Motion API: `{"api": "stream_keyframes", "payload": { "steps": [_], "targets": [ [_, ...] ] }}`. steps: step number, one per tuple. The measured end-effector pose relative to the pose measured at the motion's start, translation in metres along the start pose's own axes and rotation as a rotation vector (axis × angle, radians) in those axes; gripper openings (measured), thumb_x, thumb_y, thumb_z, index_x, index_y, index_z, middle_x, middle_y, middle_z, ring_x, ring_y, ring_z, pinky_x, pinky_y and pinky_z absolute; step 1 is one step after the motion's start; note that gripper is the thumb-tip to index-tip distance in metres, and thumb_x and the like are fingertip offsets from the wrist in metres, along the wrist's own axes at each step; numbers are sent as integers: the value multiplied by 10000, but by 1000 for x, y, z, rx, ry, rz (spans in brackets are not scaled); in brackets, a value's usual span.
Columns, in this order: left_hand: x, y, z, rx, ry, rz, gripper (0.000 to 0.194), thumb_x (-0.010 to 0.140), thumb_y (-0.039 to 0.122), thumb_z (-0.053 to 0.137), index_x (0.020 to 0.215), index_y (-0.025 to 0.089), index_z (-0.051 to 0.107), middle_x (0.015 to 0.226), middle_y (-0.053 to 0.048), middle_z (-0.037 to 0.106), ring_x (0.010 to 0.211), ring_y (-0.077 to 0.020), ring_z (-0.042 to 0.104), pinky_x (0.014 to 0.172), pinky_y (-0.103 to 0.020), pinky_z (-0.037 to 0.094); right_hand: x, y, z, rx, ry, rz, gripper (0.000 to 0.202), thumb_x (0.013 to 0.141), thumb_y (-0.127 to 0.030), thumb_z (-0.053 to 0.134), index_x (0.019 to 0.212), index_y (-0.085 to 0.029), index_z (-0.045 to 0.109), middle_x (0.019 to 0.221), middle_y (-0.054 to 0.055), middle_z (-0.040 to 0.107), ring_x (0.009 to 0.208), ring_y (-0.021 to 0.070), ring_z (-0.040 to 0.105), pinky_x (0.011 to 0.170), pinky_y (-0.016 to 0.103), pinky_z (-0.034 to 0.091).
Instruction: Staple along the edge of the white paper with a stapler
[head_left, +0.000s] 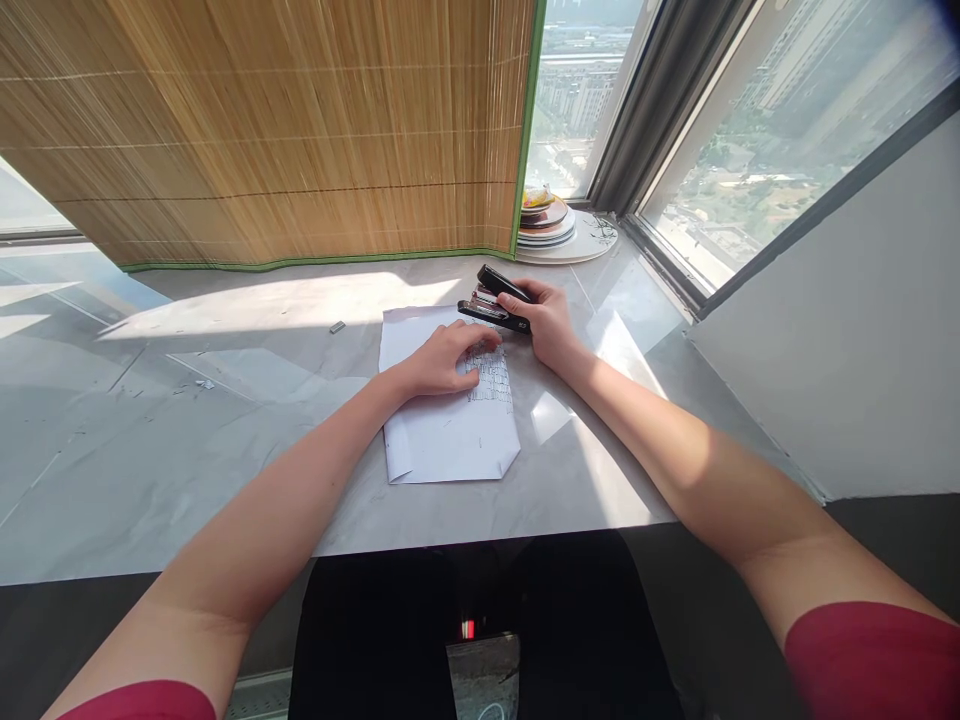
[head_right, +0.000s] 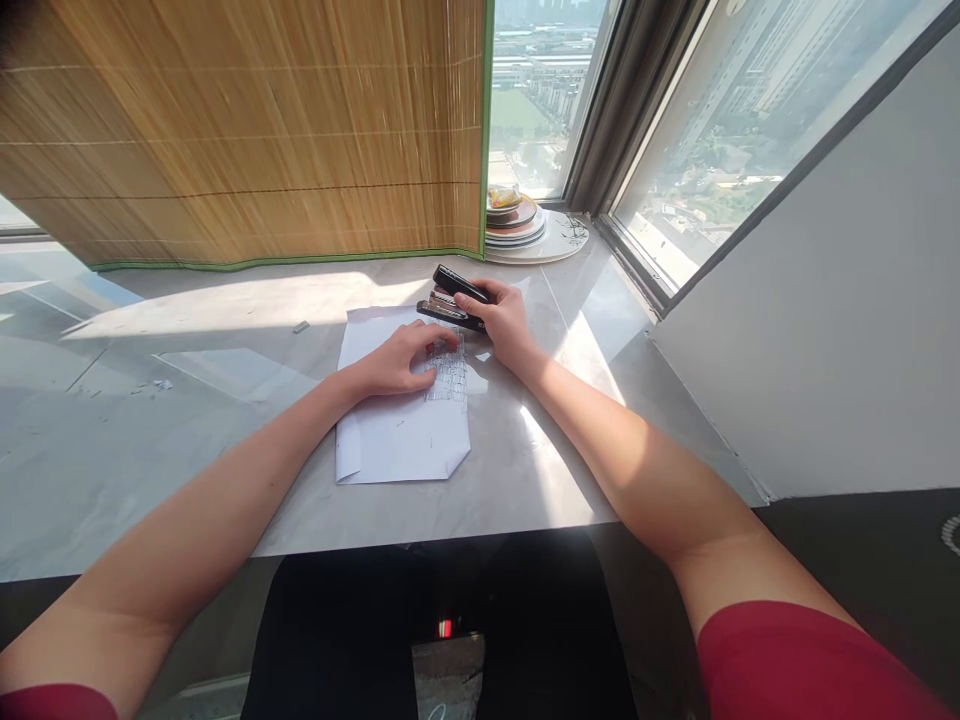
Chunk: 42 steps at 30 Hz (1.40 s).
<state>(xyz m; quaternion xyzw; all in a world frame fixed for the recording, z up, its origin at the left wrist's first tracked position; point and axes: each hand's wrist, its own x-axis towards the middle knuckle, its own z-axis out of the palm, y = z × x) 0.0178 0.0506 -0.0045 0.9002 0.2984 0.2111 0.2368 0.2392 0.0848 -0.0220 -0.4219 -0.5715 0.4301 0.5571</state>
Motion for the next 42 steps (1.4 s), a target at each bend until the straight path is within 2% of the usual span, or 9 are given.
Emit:
{"api": "stream_keyframes", "payload": {
  "steps": [5, 8, 14, 22, 25, 30, 33, 35, 42],
  "targets": [
    [0, -1, 1, 144, -51, 46, 82, 791, 185, 609, 847, 233, 646, 960, -55, 683, 931, -259, 570, 905, -441, 409, 1, 3, 0, -5, 13, -12, 431, 740, -573, 859, 1004, -247, 758, 999, 44, 767, 1028, 283, 722, 857, 433, 607],
    [0, 1, 2, 176, -72, 49, 120, 833, 221, 610, 932, 238, 676, 1041, -61, 708, 977, -272, 566, 912, -435, 387, 2, 5, 0, 35, 3, -5, 432, 730, -566, 872, 1007, -253, 762, 1005, 45, 768, 1032, 285, 721, 861, 444, 610],
    [-1, 4, 3, 196, -73, 58, 457, 880, 248, 608, 1328, 310, 676, 1419, -60, 637, 1226, -326, 530, 1013, -455, 351, 1, 2, 0, 45, 2, 12, 446, 708, -573, 877, 995, -257, 752, 994, 35, 766, 996, 269, 726, 842, 427, 610],
    [-1, 6, 1, 100, 0, 3, 217, 853, 261, 630, 1040, 252, 739, 1281, -65, 695, 1192, -312, 574, 1065, -485, 365, -1, -2, 0, -2, 9, -2, 453, 753, -571, 845, 1059, -252, 746, 998, 52, 749, 1030, 283, 703, 854, 450, 607],
    [3, -1, 0, -60, 125, -107, 228, 803, 216, 556, 909, 242, 756, 1186, -59, 725, 1164, -301, 593, 1056, -480, 406, -2, -4, -1, -17, 26, -31, 443, 794, -557, 818, 1124, -269, 750, 1040, 53, 744, 1075, 286, 685, 888, 468, 602],
    [6, -31, -1, -511, 667, -421, 134, 624, 176, 490, 614, 204, 621, 844, -74, 713, 879, -242, 646, 831, -402, 497, -11, -12, 5, -42, 16, -82, 342, 826, -487, 809, 1105, -296, 759, 1070, 36, 742, 1046, 264, 685, 909, 457, 592],
    [6, -46, -2, -674, 872, -516, 122, 593, 177, 496, 624, 208, 610, 802, -63, 704, 780, -209, 626, 761, -372, 495, -20, -15, 16, -45, -105, -62, 321, 822, -446, 815, 1103, -299, 765, 1081, 28, 751, 1025, 253, 693, 916, 437, 587],
    [7, -51, -3, -730, 910, -499, 154, 607, 181, 507, 684, 214, 637, 846, -56, 717, 816, -211, 645, 774, -366, 508, -24, -17, 24, -64, -191, -47, 342, 808, -435, 828, 1114, -294, 770, 1087, 26, 759, 1022, 253, 697, 932, 436, 580],
    [9, -52, -8, -974, 858, -461, 209, 642, 175, 527, 807, 196, 654, 996, -85, 760, 926, -233, 696, 858, -394, 547, -30, -25, 30, -163, -348, -44, 376, 783, -459, 858, 1113, -289, 802, 1087, 46, 788, 1020, 278, 718, 926, 452, 575]
  ]
}}
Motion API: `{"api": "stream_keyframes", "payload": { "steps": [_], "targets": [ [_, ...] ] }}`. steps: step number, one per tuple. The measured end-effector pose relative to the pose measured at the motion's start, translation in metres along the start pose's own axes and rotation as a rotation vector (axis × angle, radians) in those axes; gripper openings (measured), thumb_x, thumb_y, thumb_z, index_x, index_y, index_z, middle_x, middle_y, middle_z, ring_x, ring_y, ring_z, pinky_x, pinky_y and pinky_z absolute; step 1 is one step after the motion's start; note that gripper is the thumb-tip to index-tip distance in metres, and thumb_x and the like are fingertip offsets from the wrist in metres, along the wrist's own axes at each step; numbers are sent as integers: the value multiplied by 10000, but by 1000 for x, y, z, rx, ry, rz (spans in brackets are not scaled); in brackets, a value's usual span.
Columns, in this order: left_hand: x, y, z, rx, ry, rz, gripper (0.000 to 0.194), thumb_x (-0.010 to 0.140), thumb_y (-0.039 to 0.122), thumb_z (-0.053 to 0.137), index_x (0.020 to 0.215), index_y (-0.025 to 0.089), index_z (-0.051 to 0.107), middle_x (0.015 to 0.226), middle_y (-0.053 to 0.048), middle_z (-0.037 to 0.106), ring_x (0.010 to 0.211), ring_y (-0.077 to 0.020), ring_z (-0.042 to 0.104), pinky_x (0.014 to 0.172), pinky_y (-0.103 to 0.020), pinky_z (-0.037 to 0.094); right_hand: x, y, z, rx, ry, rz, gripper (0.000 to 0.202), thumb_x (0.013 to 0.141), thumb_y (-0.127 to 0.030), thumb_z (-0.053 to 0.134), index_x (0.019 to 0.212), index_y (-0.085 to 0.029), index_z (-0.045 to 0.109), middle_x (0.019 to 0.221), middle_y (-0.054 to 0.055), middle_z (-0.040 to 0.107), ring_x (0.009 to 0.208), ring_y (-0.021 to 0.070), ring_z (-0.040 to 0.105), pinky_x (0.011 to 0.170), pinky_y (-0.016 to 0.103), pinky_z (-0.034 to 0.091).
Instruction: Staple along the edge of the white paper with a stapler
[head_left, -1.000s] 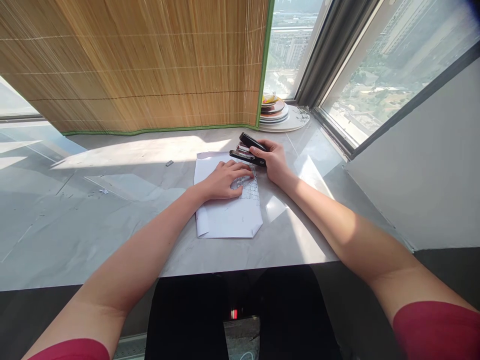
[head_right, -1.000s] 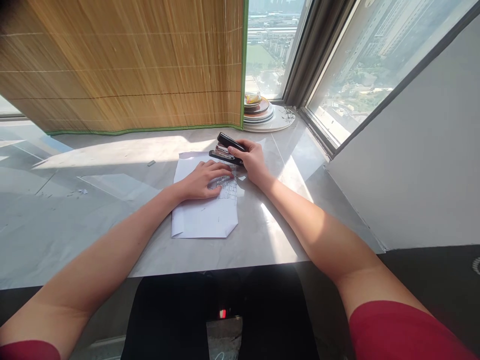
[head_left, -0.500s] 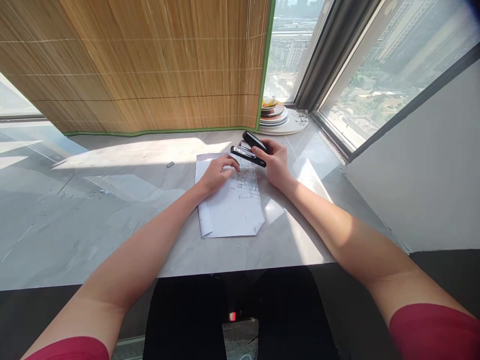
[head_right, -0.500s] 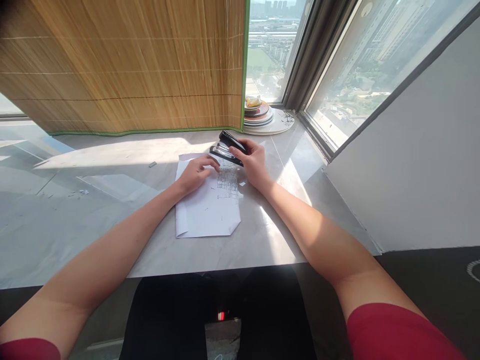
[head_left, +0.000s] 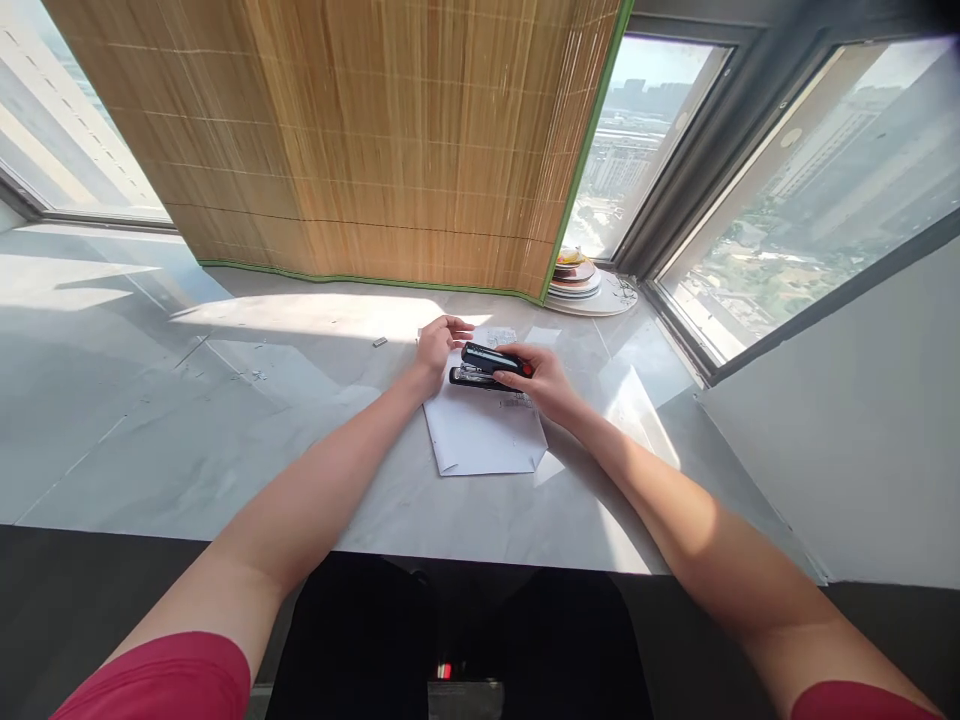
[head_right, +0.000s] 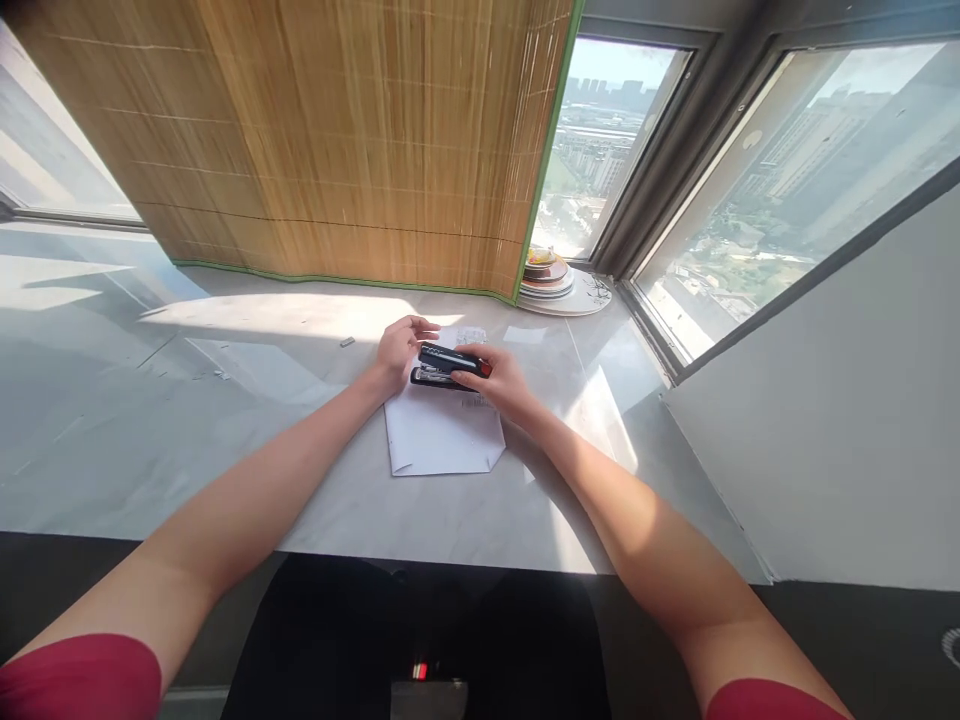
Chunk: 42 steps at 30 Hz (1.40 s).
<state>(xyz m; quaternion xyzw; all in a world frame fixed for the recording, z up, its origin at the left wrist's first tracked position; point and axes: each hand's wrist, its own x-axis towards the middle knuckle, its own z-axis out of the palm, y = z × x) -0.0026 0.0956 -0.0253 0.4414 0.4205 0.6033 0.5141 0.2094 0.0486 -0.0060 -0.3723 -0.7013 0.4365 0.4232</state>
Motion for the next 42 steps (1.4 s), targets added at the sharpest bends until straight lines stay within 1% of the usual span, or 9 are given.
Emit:
{"api": "stream_keyframes", "payload": {
  "steps": [7, 14, 17, 20, 22, 25, 29, 37, 42],
  "targets": [
    [-6, 13, 3, -27, -165, -115, 299, 596, 140, 502, 826, 161, 691, 987, -108, 783, 853, -219, 697, 861, -400, 539, -2, 2, 6, -130, -102, -72, 296, 803, -427, 848, 1069, -300, 823, 1039, 40, 798, 935, 272, 717, 850, 440, 560],
    [-5, 12, 3, -28, -52, -79, 307, 569, 130, 487, 800, 165, 686, 954, -98, 779, 900, -219, 703, 867, -381, 531, 2, 0, -7, -132, -76, -82, 355, 816, -473, 818, 1135, -319, 807, 1094, 44, 795, 862, 238, 668, 753, 406, 547],
    [-4, 12, 1, -20, -22, -66, 284, 591, 121, 490, 795, 171, 681, 961, -93, 776, 906, -222, 703, 879, -391, 534, 4, -2, -27, 74, -54, 33, 381, 902, -504, 686, 1213, -298, 768, 1155, 49, 789, 644, 157, 593, 581, 346, 513],
    [-4, 12, 1, -19, -20, -71, 265, 614, 112, 494, 792, 168, 683, 955, -93, 773, 900, -221, 703, 887, -391, 536, 4, 0, -44, 273, -262, 262, 477, 923, -545, 580, 1272, -259, 734, 1198, 77, 784, 459, 101, 497, 406, 314, 439],
    [-4, 12, 2, -20, -18, -76, 241, 640, 106, 503, 793, 167, 680, 948, -93, 769, 896, -217, 703, 898, -389, 537, 4, 1, -49, 339, -416, 407, 517, 901, -539, 604, 1290, -216, 715, 1189, 109, 781, 472, 124, 585, 363, 304, 461],
    [-4, 12, 2, -23, -16, -77, 192, 702, 100, 517, 795, 169, 671, 947, -94, 767, 893, -215, 705, 918, -397, 540, 2, 3, -47, 431, -499, 540, 522, 878, -413, 681, 1334, -161, 647, 1185, 149, 760, 708, 225, 777, 456, 306, 618],
    [-3, 9, 2, -48, -16, -79, 188, 744, 95, 511, 789, 170, 678, 953, -95, 774, 887, -213, 710, 924, -401, 547, 1, 3, -41, 546, -477, 615, 524, 903, -257, 684, 1395, -140, 546, 1203, 171, 732, 924, 297, 819, 673, 376, 726],
    [6, 13, -9, -364, 43, -204, 183, 790, 240, 566, 840, 169, 727, 1006, -116, 801, 1013, -249, 745, 985, -416, 571, 6, 3, -43, 614, -427, 654, 405, 880, -156, 661, 1278, -116, 597, 1073, 144, 752, 956, 320, 818, 817, 459, 725],
    [8, 15, -14, -445, 70, -249, 201, 799, 278, 585, 870, 171, 739, 1033, -117, 808, 1072, -252, 752, 1000, -409, 578, 6, 3, -40, 511, -425, 628, 449, 835, -201, 681, 1272, -115, 626, 881, 104, 754, 779, 273, 796, 682, 396, 694]
  ]
}}
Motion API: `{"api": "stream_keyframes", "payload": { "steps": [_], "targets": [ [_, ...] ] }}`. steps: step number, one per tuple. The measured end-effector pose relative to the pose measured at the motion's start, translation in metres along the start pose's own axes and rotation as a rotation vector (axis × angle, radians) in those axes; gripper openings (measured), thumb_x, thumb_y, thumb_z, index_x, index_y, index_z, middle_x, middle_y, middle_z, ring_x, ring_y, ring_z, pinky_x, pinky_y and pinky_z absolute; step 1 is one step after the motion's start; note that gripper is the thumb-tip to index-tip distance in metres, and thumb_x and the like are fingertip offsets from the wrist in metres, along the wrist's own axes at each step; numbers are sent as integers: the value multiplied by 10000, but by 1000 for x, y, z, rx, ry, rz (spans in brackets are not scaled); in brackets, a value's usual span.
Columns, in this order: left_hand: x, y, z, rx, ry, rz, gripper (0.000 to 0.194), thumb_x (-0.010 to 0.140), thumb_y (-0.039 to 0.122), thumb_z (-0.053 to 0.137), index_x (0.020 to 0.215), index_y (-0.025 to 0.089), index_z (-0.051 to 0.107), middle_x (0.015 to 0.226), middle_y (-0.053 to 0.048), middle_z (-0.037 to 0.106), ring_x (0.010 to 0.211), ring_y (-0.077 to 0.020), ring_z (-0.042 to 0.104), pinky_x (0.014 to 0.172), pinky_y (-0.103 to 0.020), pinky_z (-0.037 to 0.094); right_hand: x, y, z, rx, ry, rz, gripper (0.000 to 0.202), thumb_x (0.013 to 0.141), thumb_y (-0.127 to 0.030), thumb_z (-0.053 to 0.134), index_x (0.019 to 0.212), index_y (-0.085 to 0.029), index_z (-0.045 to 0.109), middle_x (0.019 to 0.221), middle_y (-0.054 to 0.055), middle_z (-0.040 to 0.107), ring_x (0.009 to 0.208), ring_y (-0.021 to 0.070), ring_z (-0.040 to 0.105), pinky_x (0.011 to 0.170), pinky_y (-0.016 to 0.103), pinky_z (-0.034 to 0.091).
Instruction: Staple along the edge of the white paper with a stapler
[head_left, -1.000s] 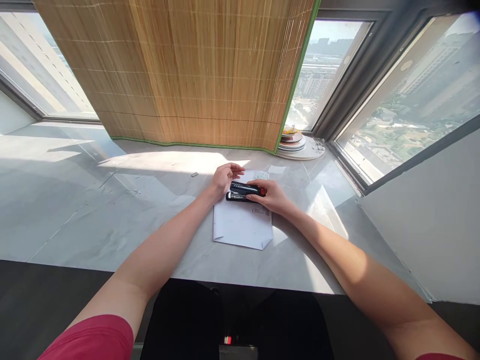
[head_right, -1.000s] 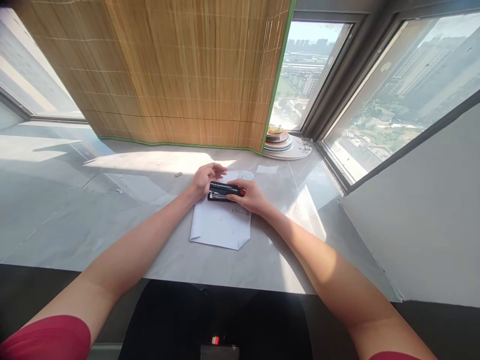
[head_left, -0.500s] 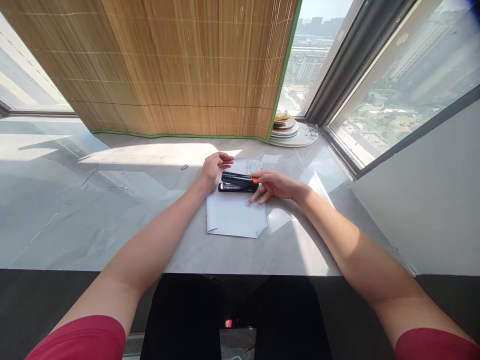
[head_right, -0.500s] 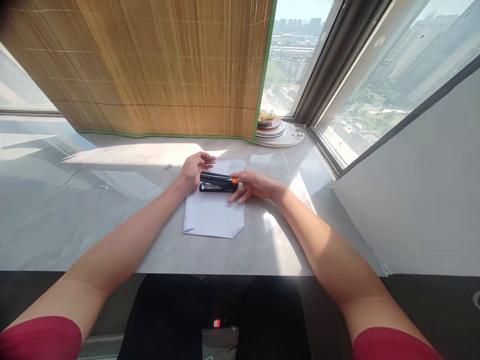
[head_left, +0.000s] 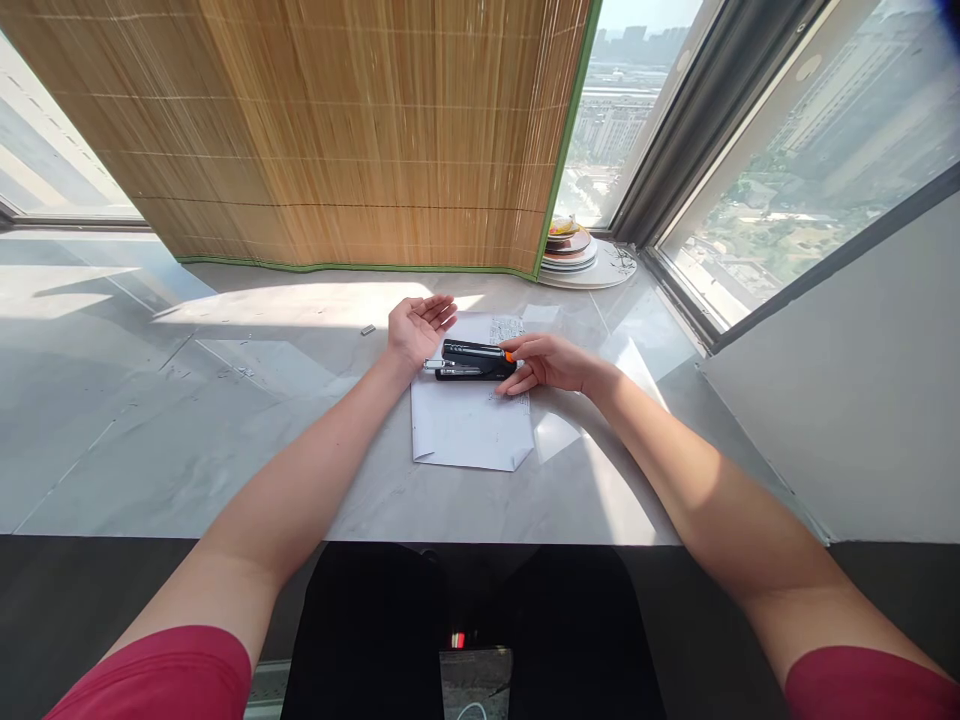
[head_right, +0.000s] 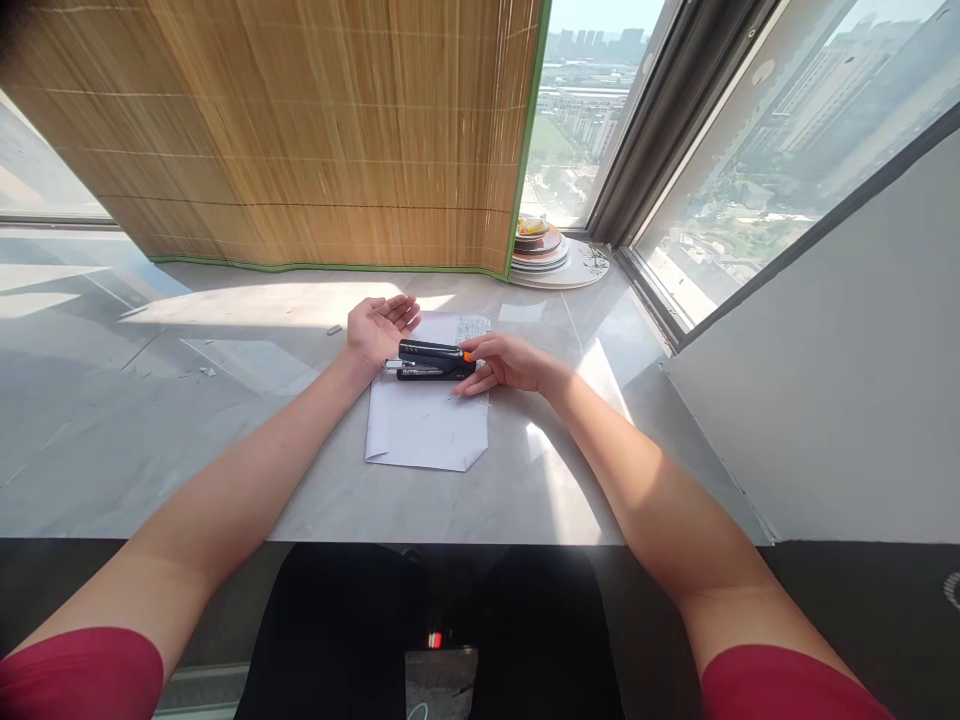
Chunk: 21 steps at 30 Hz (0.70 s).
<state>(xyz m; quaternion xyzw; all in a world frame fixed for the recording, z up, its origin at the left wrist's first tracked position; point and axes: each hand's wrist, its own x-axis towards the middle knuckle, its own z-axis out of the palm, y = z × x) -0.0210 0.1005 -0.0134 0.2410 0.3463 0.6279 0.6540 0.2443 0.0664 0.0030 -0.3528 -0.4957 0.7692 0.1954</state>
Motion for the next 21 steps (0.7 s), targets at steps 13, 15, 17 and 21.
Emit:
{"api": "stream_keyframes", "payload": {
  "steps": [13, 15, 17, 21],
  "targets": [
    [-3, -1, 1, 42, -64, 44, 237, 880, 363, 605, 941, 185, 750, 1153, -110, 802, 1202, -291, 723, 1063, -478, 545, 11, 9, 28, -1045, 277, -759, 225, 870, -407, 784, 987, -221, 733, 941, 28, 619, 841, 190, 576, 785, 347, 484],
    [-5, -1, 3, 24, -78, 62, 251, 916, 352, 576, 982, 183, 749, 1192, -107, 792, 1227, -286, 712, 1076, -472, 543, 10, 10, 29, -1019, 364, -822, 172, 905, -383, 745, 968, -224, 726, 910, 18, 584, 785, 174, 550, 740, 337, 478],
    [-7, -1, 5, 11, -108, 38, 273, 956, 334, 545, 1057, 176, 743, 1219, -116, 781, 1225, -288, 712, 1072, -474, 554, 9, 10, 28, -1001, 538, -925, 152, 924, -369, 730, 1006, -241, 730, 918, 23, 562, 792, 183, 539, 733, 350, 490],
    [-9, -3, 9, 22, -232, -170, 375, 1055, 369, 466, 1228, 138, 705, 1159, -166, 779, 1107, -294, 750, 1014, -480, 596, 9, 10, 16, -1176, 785, -1136, 233, 941, -253, 707, 1159, -331, 734, 960, 46, 576, 918, 244, 527, 837, 440, 522]
  ]
}}
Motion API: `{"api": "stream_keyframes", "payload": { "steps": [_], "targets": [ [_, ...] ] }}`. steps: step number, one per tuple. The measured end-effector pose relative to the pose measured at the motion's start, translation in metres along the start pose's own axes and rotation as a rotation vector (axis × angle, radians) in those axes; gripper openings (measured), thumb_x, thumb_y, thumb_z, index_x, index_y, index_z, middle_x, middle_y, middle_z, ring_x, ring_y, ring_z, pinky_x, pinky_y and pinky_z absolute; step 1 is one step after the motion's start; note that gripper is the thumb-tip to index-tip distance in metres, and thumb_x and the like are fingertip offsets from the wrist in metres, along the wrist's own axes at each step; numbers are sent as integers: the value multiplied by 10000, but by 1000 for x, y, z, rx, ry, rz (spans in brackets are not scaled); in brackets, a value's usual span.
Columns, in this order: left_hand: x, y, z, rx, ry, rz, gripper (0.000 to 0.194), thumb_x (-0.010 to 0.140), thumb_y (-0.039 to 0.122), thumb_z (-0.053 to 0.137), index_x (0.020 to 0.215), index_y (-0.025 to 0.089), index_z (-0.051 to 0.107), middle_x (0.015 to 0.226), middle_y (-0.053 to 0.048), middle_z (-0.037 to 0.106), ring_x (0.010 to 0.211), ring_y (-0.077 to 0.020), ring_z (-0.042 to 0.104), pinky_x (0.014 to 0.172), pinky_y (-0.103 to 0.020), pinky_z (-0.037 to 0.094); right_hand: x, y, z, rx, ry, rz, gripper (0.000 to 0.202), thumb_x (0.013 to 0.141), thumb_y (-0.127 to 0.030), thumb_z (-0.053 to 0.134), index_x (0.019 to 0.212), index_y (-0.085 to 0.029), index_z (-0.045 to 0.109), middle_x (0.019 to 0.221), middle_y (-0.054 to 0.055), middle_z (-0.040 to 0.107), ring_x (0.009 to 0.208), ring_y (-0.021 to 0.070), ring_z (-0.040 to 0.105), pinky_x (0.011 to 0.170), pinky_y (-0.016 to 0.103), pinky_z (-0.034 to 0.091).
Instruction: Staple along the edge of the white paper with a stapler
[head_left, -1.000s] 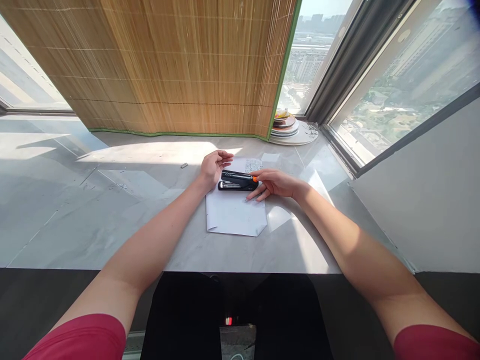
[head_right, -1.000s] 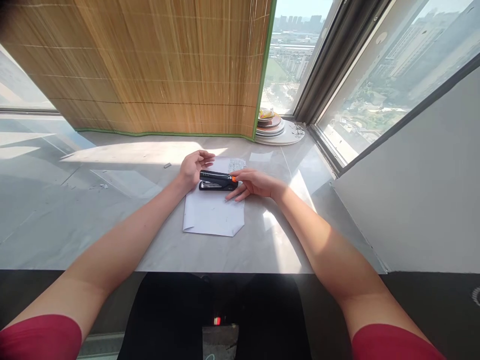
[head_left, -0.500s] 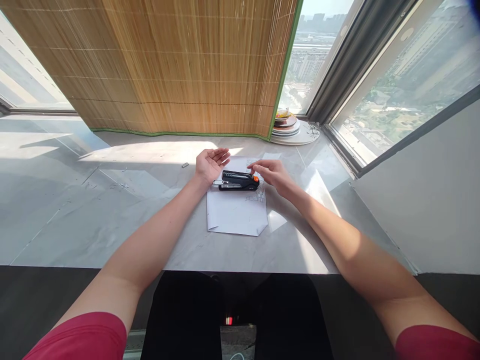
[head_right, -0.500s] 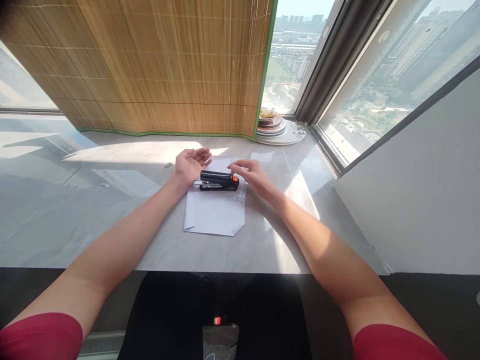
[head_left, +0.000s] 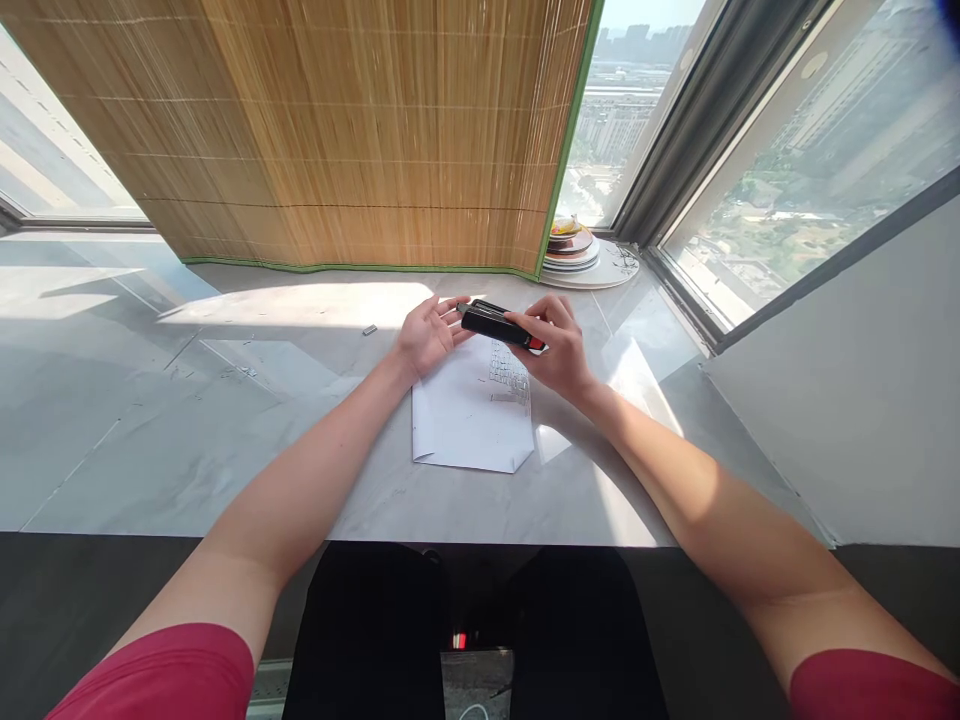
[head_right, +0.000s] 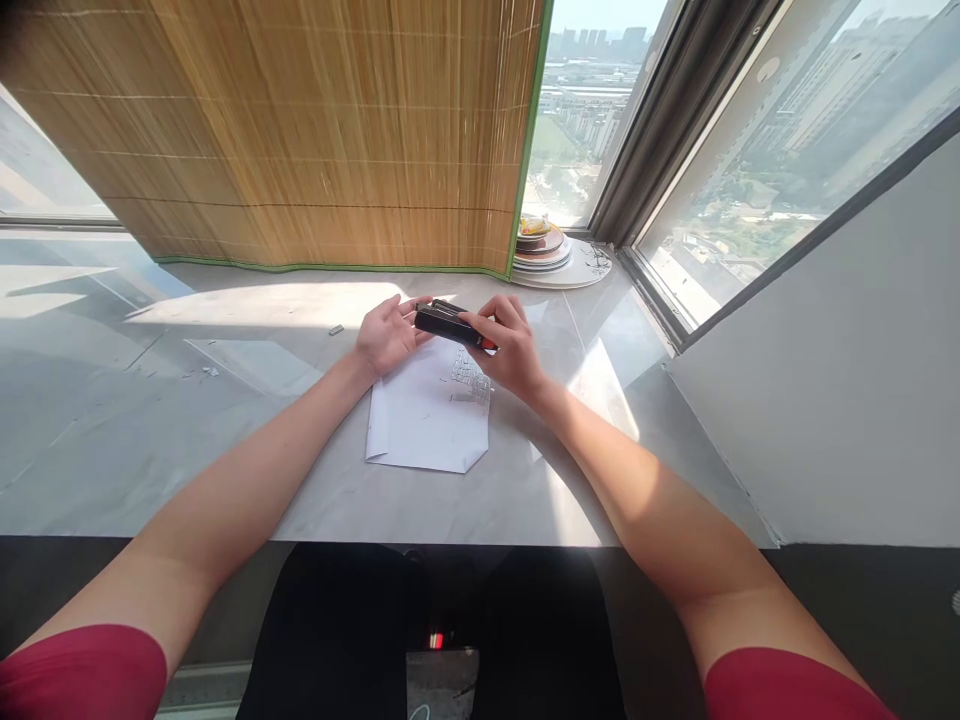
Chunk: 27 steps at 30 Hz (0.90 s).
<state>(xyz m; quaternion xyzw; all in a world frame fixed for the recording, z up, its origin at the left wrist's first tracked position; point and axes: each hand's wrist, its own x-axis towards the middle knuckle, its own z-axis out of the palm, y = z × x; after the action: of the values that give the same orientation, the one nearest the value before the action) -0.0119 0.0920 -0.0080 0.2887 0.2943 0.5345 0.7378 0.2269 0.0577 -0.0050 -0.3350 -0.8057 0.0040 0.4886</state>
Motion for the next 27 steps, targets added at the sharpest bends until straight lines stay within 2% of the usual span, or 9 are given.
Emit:
{"api": "stream_keyframes", "payload": {
  "steps": [2, 5, 11, 13, 16, 19, 21, 23, 27],
  "targets": [
    [1, -1, 0, -1, -49, -82, 427, 1090, 395, 422, 1249, 111, 698, 1101, -178, 781, 1030, -271, 764, 975, -430, 612, -2, 7, 0, -93, -26, -105, 338, 948, -178, 674, 1211, -384, 722, 993, 47, 597, 956, 255, 509, 874, 460, 523],
    [3, -2, -1, 13, -91, -101, 432, 1113, 363, 395, 1231, 91, 710, 1080, -168, 784, 982, -227, 766, 908, -341, 619, -4, 12, 2, -162, -116, -195, 417, 969, -118, 618, 1244, -419, 703, 1037, 42, 618, 971, 248, 494, 904, 445, 527],
    [3, -5, -1, 122, -25, -31, 293, 1064, 198, 488, 1159, 113, 752, 1044, -138, 793, 957, -202, 766, 900, -332, 636, -4, 11, 2, -140, -223, -139, 359, 1004, -204, 583, 1247, -440, 699, 1058, 57, 634, 1007, 275, 515, 957, 481, 541],
    [2, -5, 1, 130, 12, 8, 268, 1031, 139, 524, 1169, 116, 753, 1075, -137, 791, 1004, -205, 766, 969, -350, 631, -2, 8, 1, -101, -179, -73, 352, 984, -238, 616, 1253, -445, 708, 1046, 66, 632, 1027, 298, 524, 966, 528, 537],
    [3, -6, 4, 110, 61, 58, 290, 1008, 64, 526, 1202, 109, 737, 1100, -136, 782, 1090, -209, 757, 1075, -372, 599, 0, 2, -1, -61, -17, 84, 338, 938, -305, 697, 1257, -414, 728, 1013, 75, 613, 1049, 327, 542, 972, 591, 513],
    [4, -5, 5, 89, 123, 131, 263, 1029, 88, 547, 1223, 126, 720, 1109, -130, 782, 1139, -216, 746, 1111, -394, 584, 1, -5, -7, 35, 66, 234, 295, 915, -385, 751, 1209, -366, 763, 990, 67, 602, 992, 300, 568, 928, 542, 511],
    [5, -5, 4, 96, 133, 168, 218, 1031, 149, 609, 1222, 147, 714, 1141, -120, 783, 1148, -215, 746, 1090, -390, 594, 1, -7, -10, 206, -16, 277, 282, 892, -431, 783, 1159, -340, 785, 950, 48, 597, 893, 253, 570, 847, 465, 514],
    [3, -4, 2, 131, 123, 184, 206, 998, 222, 707, 1196, 162, 717, 1141, -103, 785, 1114, -203, 760, 1037, -353, 613, 1, -7, -11, 408, -175, 273, 286, 854, -467, 823, 1093, -310, 806, 895, 25, 595, 815, 212, 559, 782, 406, 495],
    [-3, -4, 2, 311, 48, 197, 382, 832, 380, 904, 1115, 180, 742, 960, -60, 796, 856, -159, 782, 788, -260, 623, 1, -6, -8, 590, -441, 247, 326, 804, -513, 869, 998, -255, 819, 853, 5, 614, 786, 181, 566, 769, 360, 460]
  ]
}}
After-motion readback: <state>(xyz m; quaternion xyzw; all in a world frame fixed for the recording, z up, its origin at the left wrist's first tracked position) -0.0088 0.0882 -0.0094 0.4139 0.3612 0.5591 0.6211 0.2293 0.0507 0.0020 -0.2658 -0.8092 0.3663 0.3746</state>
